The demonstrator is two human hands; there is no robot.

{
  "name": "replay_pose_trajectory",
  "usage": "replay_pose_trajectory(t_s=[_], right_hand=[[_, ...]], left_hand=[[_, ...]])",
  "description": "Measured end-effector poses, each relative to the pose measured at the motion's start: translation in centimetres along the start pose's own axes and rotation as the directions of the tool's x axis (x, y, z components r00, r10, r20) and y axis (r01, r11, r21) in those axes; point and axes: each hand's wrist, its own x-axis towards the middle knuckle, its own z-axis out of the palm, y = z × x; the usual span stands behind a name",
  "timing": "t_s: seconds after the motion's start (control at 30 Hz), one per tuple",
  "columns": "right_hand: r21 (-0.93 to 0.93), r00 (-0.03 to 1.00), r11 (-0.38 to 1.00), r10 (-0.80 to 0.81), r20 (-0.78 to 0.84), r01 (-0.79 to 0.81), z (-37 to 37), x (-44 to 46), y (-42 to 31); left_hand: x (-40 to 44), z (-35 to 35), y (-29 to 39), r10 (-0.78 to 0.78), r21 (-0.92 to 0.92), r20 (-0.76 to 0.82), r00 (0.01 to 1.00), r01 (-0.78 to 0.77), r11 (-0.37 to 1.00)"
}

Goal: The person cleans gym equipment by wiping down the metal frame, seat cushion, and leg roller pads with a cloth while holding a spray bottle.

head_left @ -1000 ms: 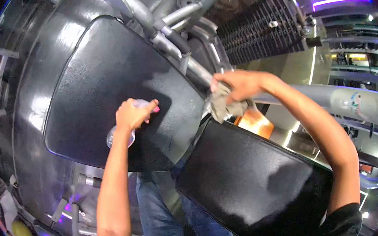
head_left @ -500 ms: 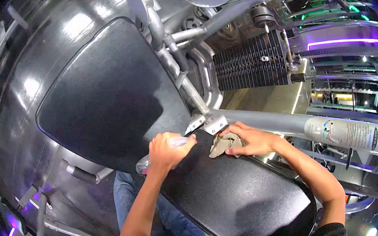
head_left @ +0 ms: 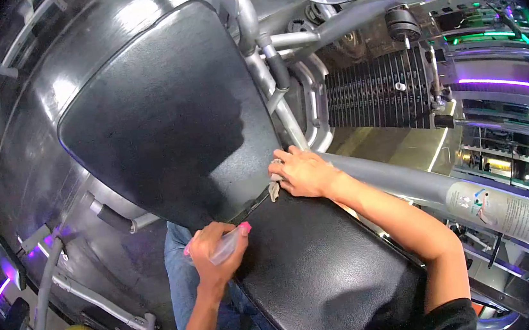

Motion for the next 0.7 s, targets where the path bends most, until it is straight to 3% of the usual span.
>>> replay_pose_trajectory(t_s=[0.13, 0.27, 0.3, 0.43, 0.47, 0.57, 0.63, 0.7], right_hand=[[-0.069, 0.984, 0.982, -0.175, -0.006, 0.175, -1.6, -2.7, -1.9], [0.056, 0.967, 0.972, -0.234, 0.106, 0.229, -4.6, -7.6, -4.7], [0.002, 0.967, 0.971, -0.238, 0.090, 0.239, -4.7, -8.4, -4.8], [-0.107, 0.988, 0.983, -0.144, 0.054, 0.149, -4.2, -7.1, -4.0], [-0.112, 0.987, 0.982, -0.155, -0.046, 0.149, -3.0, -6.1, -3.4], [-0.158, 0.984, 0.984, -0.111, -0.142, 0.089, 0.5, -2.7, -2.4], [-0.195, 0.995, 0.975, -0.105, 0.004, 0.103, 0.1, -1.6, -2.6], [-0.149, 0.996, 0.985, -0.084, 0.010, 0.084, -1.2, -2.8, -2.6]], left_hand=[[-1.2, 0.7, -0.1, 0.093, 0.043, -0.081, 0.992, -0.090, 0.995], [-1.9, 1.0, 0.4, 0.154, 0.068, -0.033, 0.988, -0.151, 0.986], [-1.9, 1.0, 0.3, 0.166, 0.065, -0.052, 0.985, -0.162, 0.985], [-1.8, 1.3, 0.2, 0.173, 0.058, -0.075, 0.982, -0.169, 0.984], [-1.8, 1.3, 0.3, 0.179, 0.064, -0.085, 0.980, -0.174, 0.983], [-1.8, 1.4, 0.4, 0.131, 0.045, -0.148, 0.980, -0.126, 0.991], [-1.6, 1.5, 0.3, 0.113, 0.049, -0.092, 0.989, -0.109, 0.993], [-0.8, 2.3, -0.3, 0.138, 0.091, -0.126, 0.982, -0.127, 0.988]])
